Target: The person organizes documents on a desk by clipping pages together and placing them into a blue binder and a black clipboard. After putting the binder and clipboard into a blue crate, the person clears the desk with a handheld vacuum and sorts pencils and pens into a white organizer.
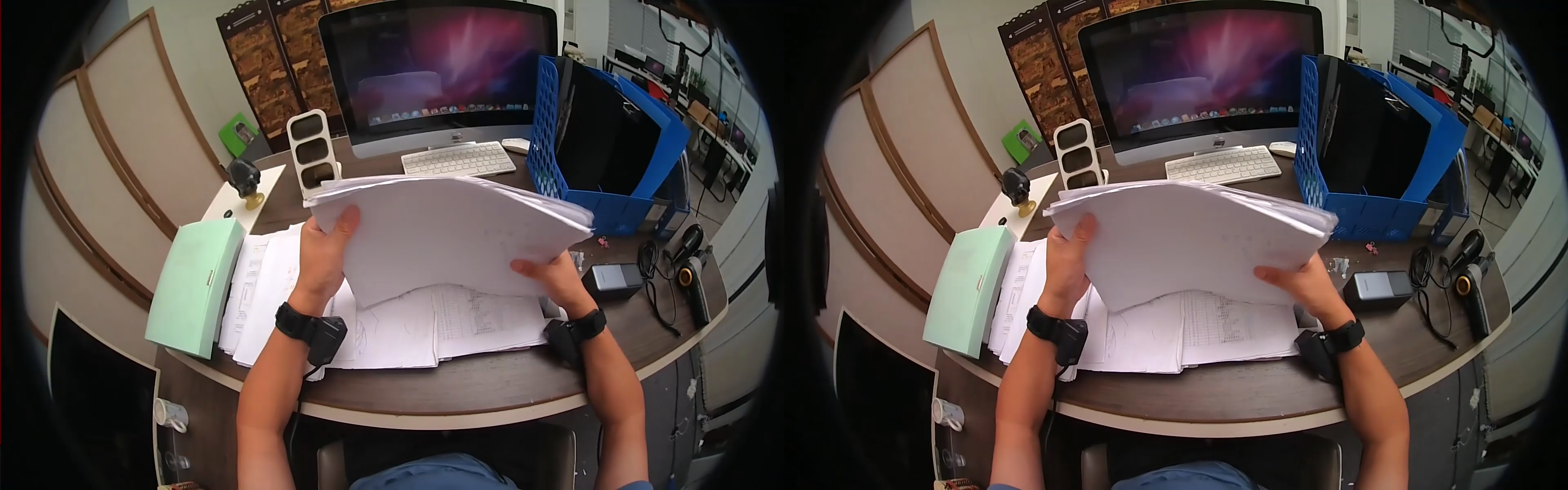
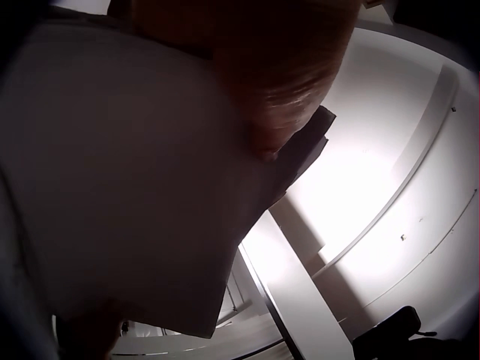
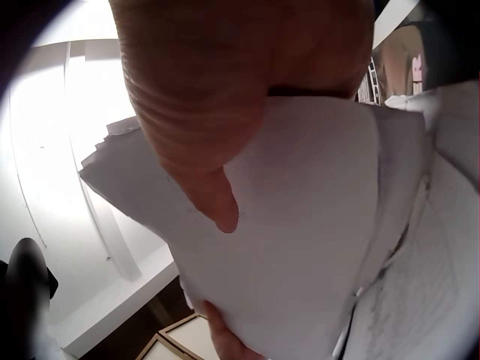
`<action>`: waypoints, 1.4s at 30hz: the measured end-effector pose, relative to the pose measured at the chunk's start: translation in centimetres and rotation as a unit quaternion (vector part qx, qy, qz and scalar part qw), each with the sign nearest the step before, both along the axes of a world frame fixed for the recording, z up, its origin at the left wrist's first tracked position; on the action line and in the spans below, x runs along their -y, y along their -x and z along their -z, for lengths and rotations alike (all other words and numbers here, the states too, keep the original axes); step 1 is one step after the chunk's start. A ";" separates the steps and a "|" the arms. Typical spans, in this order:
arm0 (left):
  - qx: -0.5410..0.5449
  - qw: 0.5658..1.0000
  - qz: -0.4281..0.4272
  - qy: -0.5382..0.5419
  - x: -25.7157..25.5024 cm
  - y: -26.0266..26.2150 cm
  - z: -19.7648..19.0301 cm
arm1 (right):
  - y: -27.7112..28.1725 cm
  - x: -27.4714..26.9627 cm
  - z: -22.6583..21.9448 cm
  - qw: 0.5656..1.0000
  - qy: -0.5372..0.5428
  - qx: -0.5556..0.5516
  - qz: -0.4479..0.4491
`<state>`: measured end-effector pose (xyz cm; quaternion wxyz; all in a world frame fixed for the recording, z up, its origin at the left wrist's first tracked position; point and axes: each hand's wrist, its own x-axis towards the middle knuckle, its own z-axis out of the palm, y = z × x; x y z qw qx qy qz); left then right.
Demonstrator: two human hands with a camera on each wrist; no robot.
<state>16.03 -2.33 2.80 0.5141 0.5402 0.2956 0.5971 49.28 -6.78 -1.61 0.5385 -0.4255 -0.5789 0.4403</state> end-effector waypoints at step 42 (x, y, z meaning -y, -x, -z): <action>-0.171 0.984 0.051 0.016 0.0 -0.1 0.6 | -0.1 -0.2 -0.3 0.986 0.037 -0.158 -0.046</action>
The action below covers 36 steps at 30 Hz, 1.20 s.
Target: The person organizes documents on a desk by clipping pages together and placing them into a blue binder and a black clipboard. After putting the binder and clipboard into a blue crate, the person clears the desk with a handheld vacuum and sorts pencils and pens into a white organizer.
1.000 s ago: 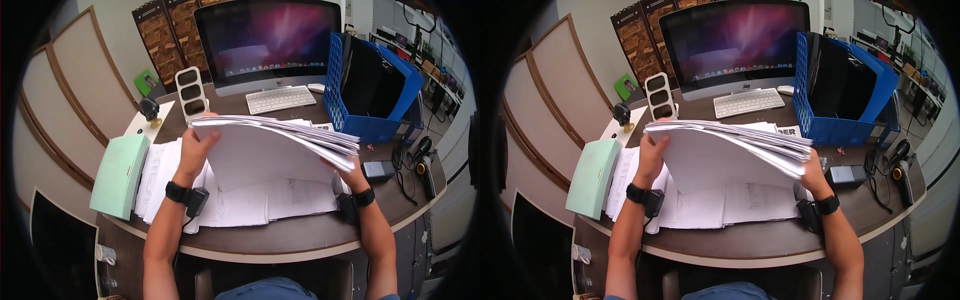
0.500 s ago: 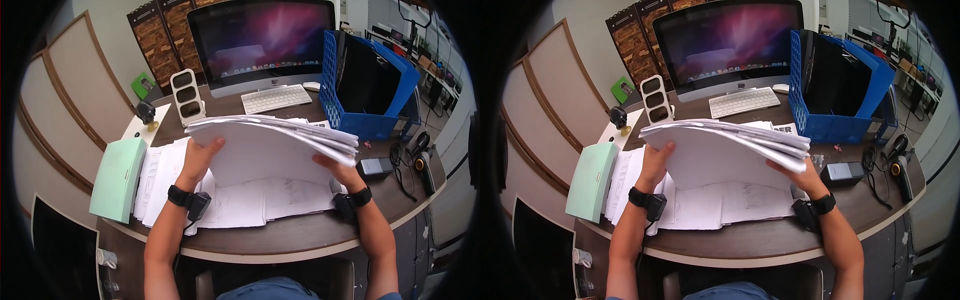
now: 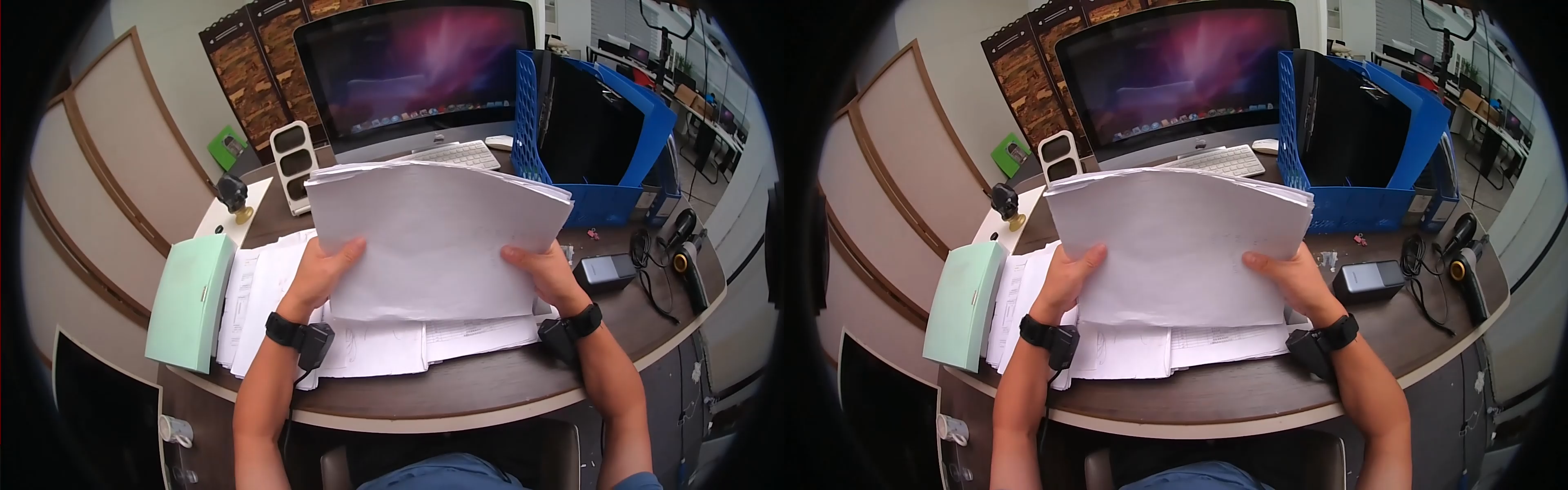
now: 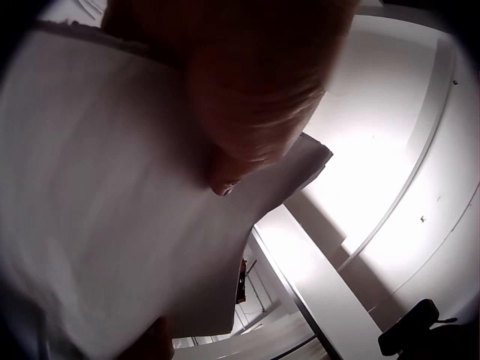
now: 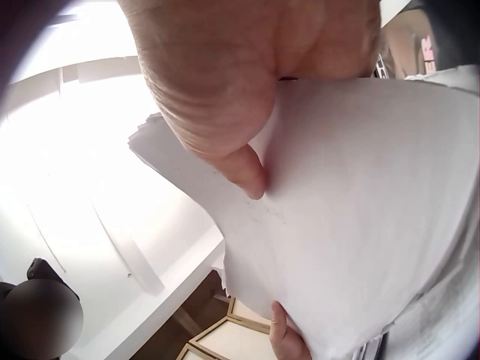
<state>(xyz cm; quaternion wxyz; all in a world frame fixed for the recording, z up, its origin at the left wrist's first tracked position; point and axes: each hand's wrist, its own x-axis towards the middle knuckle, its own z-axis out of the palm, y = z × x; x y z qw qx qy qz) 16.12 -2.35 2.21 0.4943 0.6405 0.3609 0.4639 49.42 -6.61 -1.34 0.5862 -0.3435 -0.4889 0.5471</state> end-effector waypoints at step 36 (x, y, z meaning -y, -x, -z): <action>-0.055 0.980 -0.003 -0.193 1.2 -5.9 -7.1 | -2.3 0.0 -0.9 0.980 -0.096 0.176 0.017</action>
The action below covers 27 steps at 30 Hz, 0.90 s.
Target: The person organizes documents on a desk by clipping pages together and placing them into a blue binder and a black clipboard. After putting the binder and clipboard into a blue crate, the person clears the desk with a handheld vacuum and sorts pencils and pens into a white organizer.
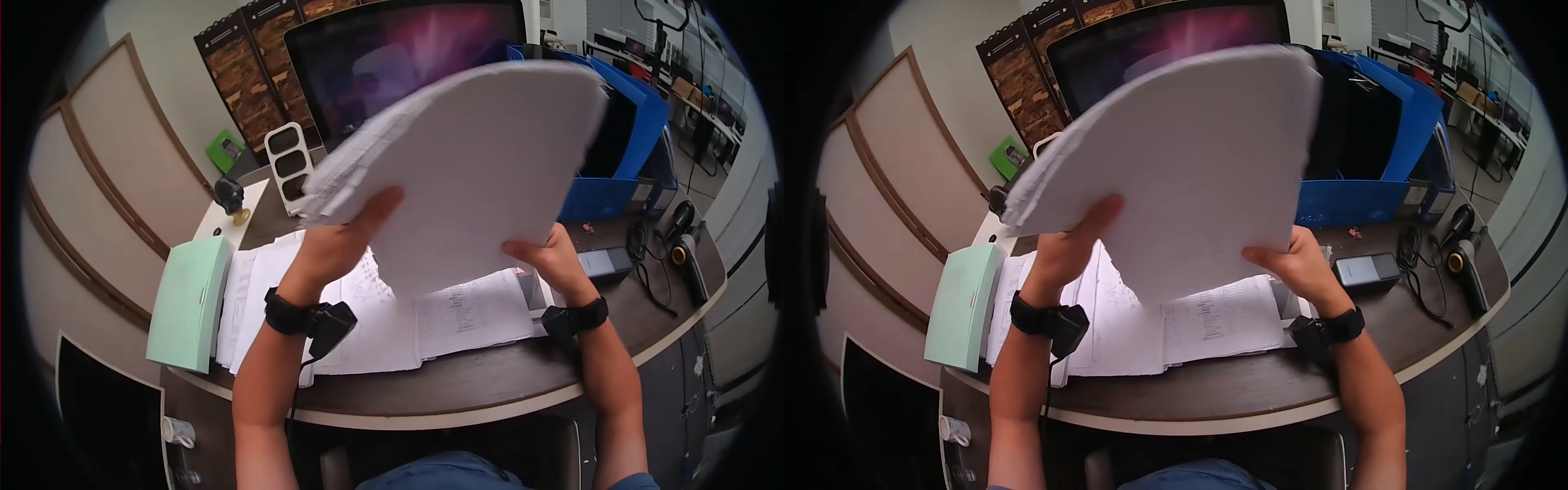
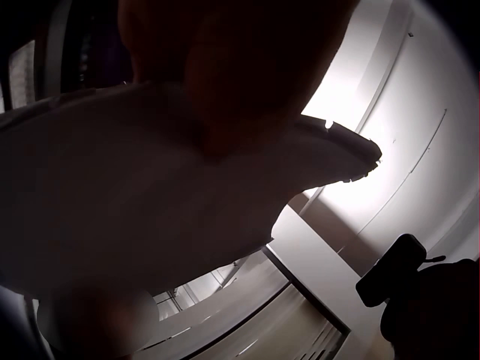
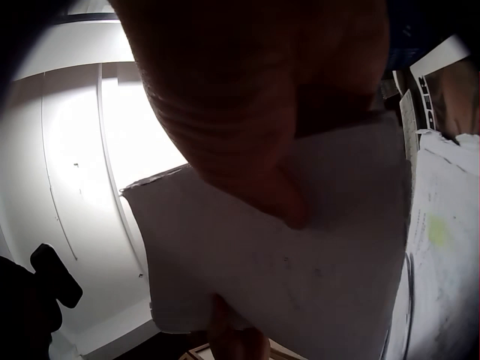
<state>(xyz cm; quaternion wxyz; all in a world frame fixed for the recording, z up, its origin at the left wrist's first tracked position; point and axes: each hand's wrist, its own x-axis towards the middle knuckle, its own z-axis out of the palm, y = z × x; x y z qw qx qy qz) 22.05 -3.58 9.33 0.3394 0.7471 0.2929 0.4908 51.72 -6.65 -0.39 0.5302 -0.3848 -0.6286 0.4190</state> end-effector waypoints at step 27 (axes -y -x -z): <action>0.394 0.888 0.051 0.234 0.0 -3.5 6.0 | 5.0 1.1 0.9 0.929 0.104 -0.355 -0.016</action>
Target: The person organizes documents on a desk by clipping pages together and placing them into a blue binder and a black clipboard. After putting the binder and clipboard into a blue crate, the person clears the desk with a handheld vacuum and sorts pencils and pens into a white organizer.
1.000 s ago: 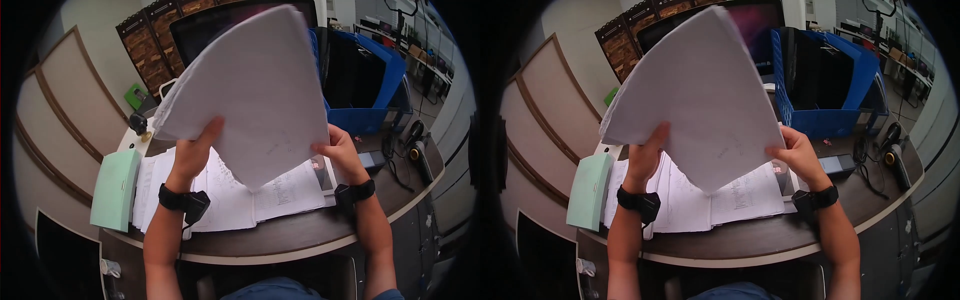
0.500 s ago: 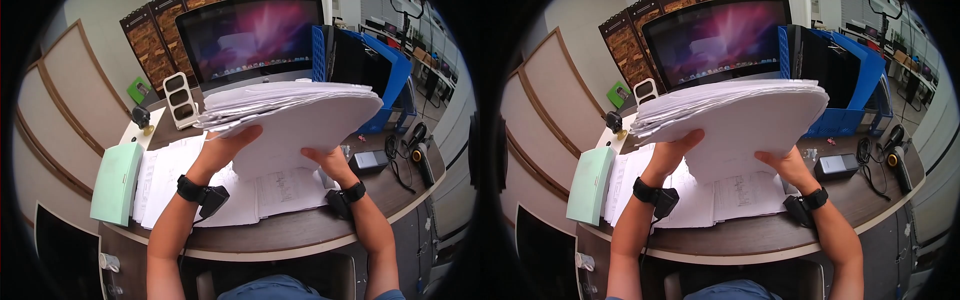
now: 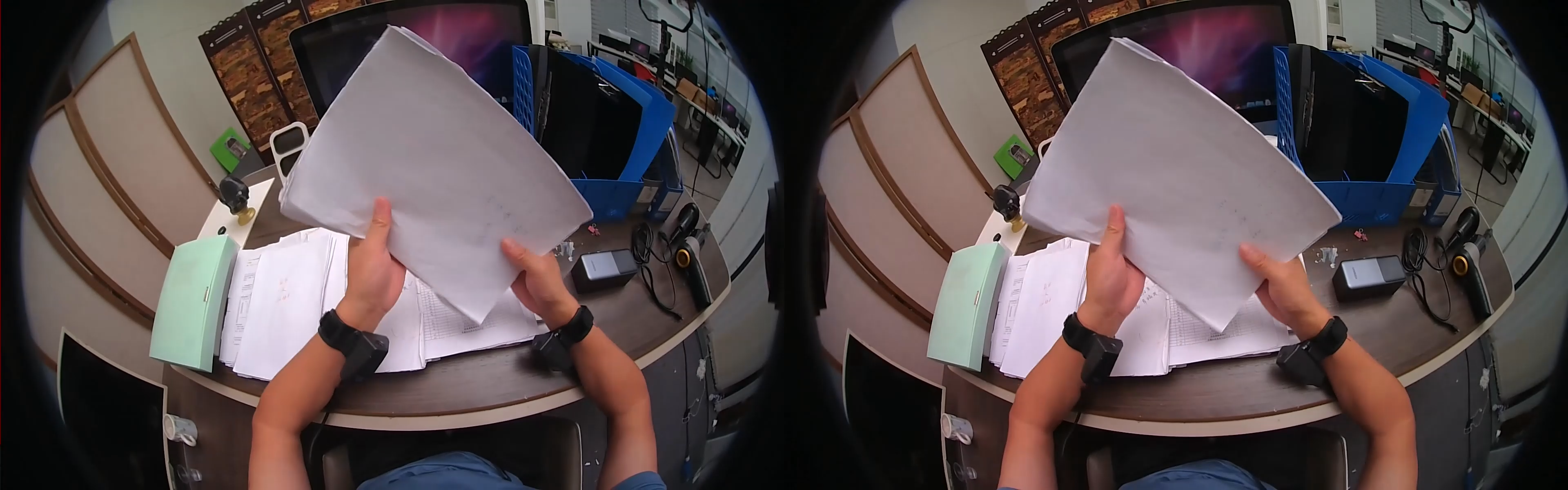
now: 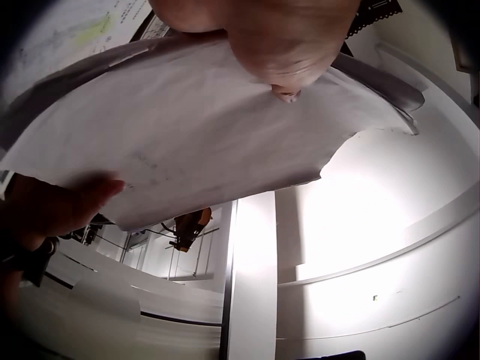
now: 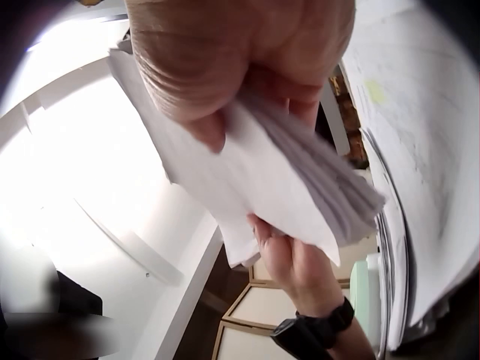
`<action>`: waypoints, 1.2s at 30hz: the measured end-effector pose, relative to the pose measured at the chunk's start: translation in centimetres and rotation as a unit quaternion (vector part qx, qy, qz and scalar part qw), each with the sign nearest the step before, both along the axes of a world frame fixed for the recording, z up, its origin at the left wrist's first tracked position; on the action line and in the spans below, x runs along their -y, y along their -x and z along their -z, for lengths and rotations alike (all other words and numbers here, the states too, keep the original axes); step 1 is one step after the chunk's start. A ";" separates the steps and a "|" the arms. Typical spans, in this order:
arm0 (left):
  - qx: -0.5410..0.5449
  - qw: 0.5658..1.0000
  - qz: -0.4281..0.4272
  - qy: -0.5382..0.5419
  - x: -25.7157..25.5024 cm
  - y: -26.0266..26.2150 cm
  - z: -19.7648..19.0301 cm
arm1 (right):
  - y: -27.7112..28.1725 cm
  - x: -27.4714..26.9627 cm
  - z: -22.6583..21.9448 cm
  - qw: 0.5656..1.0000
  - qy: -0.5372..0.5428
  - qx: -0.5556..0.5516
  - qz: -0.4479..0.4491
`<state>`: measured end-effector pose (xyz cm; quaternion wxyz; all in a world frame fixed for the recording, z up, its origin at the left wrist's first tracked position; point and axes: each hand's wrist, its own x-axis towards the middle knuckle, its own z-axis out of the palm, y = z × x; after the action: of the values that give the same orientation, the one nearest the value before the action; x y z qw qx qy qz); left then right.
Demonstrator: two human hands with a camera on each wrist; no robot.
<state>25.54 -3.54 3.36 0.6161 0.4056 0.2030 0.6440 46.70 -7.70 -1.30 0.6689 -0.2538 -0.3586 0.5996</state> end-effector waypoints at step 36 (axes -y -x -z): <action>-0.416 0.906 0.067 0.027 -1.1 12.2 1.0 | -3.6 -1.4 -0.6 0.951 0.051 0.272 -0.138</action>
<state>13.35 -2.44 2.41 0.5282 0.6327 0.4305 0.3680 50.28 -6.28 -0.67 0.4427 -0.3895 -0.5273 0.6118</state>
